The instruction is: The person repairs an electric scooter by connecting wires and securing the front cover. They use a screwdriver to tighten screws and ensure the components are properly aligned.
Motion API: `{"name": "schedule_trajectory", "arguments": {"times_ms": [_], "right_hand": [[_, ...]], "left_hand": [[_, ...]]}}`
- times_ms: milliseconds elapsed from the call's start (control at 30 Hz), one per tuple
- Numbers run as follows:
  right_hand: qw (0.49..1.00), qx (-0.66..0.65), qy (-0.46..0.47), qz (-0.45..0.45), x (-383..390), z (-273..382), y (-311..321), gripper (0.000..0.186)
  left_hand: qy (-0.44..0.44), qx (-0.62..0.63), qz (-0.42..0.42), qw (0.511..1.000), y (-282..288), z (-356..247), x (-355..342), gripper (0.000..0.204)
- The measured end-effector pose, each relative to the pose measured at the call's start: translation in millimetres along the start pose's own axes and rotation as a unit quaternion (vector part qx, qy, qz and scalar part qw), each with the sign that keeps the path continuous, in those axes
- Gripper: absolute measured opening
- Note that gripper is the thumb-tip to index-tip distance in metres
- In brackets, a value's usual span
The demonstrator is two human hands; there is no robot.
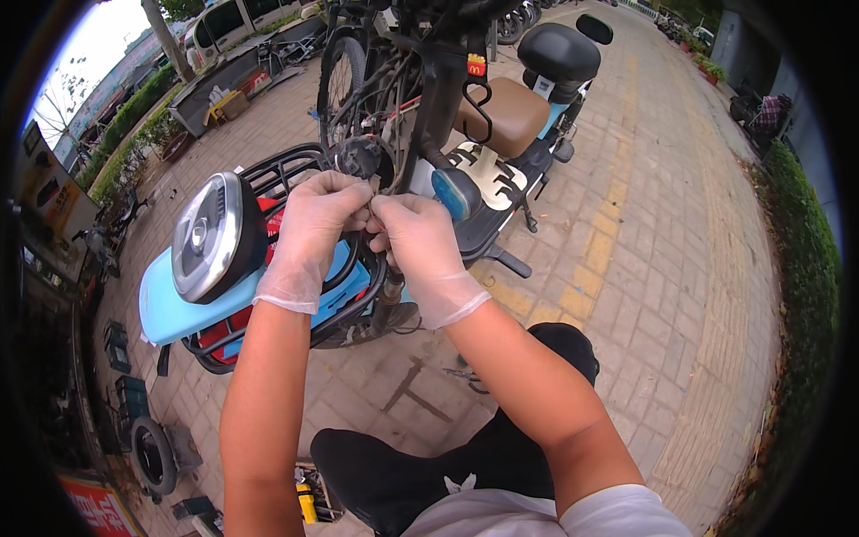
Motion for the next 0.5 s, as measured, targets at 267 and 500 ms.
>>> {"name": "schedule_trajectory", "arguments": {"times_ms": [267,500], "right_hand": [[0.691,0.585,0.419,0.077,42.1,60.7,-26.5,0.024],[0.554,0.7,0.412,0.18,14.1,83.5,-40.4,0.015]], "left_hand": [[-0.007,-0.032,-0.002,0.999,3.7,0.0,-3.0,0.013],[-0.005,-0.02,0.011,1.0,4.2,0.8,-2.1,0.018]]}}
Point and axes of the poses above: each hand's wrist, its own x-axis away from the middle knuckle, its own y-axis out of the back of the hand, z = x × y, the point moved 8 cm from there along -x, towards the middle knuckle, and after that the axes turned 9 degrees about y, right-handed, at the moved point
